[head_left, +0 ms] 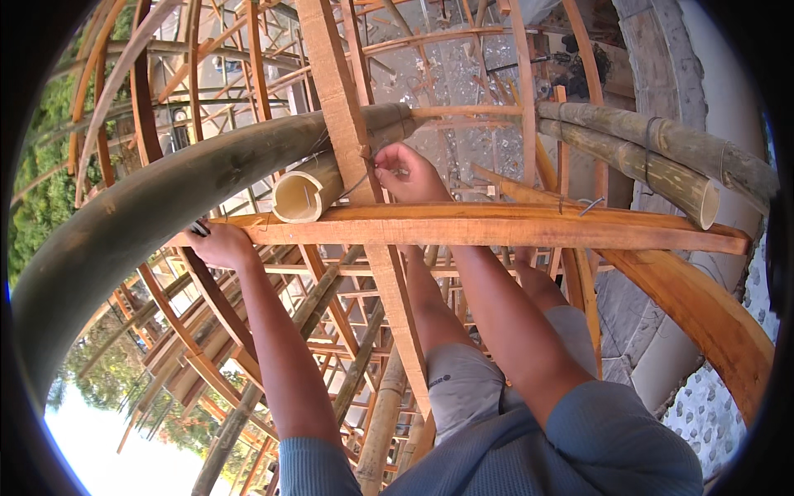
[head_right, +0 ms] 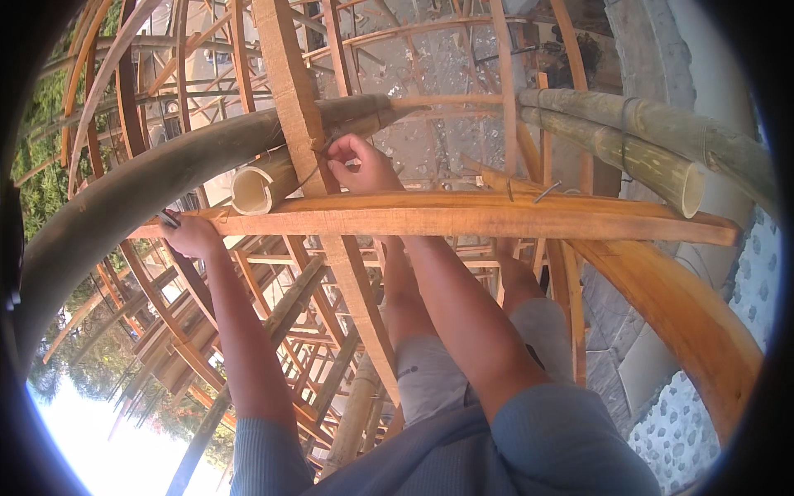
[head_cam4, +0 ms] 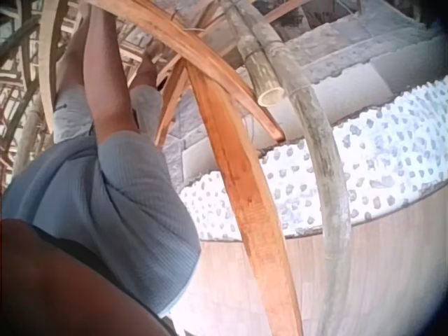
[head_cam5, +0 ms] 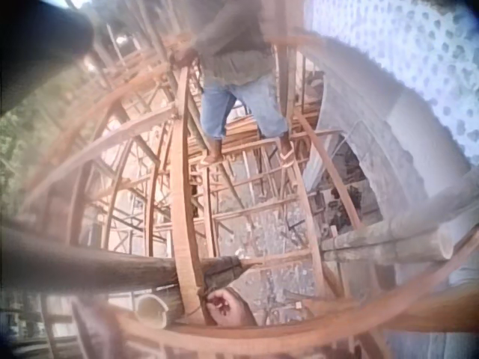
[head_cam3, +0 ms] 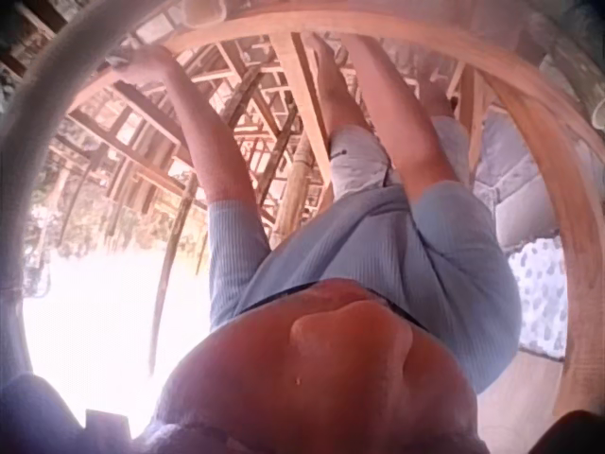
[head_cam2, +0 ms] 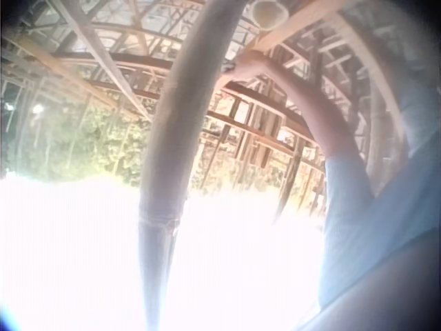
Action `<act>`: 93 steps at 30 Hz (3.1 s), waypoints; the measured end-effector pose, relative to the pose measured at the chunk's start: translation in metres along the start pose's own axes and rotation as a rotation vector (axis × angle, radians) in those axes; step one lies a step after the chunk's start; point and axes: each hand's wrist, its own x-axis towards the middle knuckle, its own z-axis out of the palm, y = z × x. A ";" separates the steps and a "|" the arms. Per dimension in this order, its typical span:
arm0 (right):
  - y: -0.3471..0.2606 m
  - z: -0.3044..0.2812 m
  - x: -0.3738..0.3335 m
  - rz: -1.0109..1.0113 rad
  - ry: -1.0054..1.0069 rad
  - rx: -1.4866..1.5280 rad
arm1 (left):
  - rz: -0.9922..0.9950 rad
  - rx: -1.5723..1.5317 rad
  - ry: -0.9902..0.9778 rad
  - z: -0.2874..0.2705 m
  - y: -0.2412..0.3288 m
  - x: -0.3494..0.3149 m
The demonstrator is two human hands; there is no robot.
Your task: The person assembles a curved wooden roof structure by positioning wooden planks and bamboo poles. They use a crowbar to adjust the frame and pliers to secure wire ties, working alongside another person.
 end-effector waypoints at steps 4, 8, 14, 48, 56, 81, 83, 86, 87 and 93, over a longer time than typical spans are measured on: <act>0.005 -0.015 0.011 0.086 -0.141 0.170 | -0.046 0.025 -0.050 -0.003 0.009 -0.002; 0.013 -0.021 0.024 0.133 -0.239 0.262 | -0.033 0.021 -0.036 0.001 0.013 -0.004; 0.001 -0.027 0.025 0.054 -0.323 0.016 | -0.050 0.028 0.000 0.008 -0.006 0.003; 0.022 -0.026 0.027 0.134 -0.372 0.374 | 0.017 -0.041 -0.028 0.008 -0.006 0.003; 0.014 -0.033 0.019 0.086 -0.342 0.231 | 0.013 -0.032 -0.025 0.010 -0.010 0.006; 0.087 -0.002 -0.008 0.252 -0.243 0.834 | 0.014 -0.068 -0.011 0.013 -0.007 0.004; 0.105 -0.012 -0.002 0.241 -0.514 1.013 | 0.014 -0.048 -0.006 0.010 0.011 -0.001; 0.098 -0.005 -0.024 0.167 -0.500 0.907 | 0.012 -0.053 -0.052 0.003 -0.014 0.003; 0.094 -0.003 -0.032 0.157 -0.473 0.907 | 0.002 -0.087 -0.083 0.002 -0.016 0.005; 0.124 -0.007 -0.046 0.305 -0.357 1.033 | -0.023 0.011 -0.054 0.005 0.014 0.000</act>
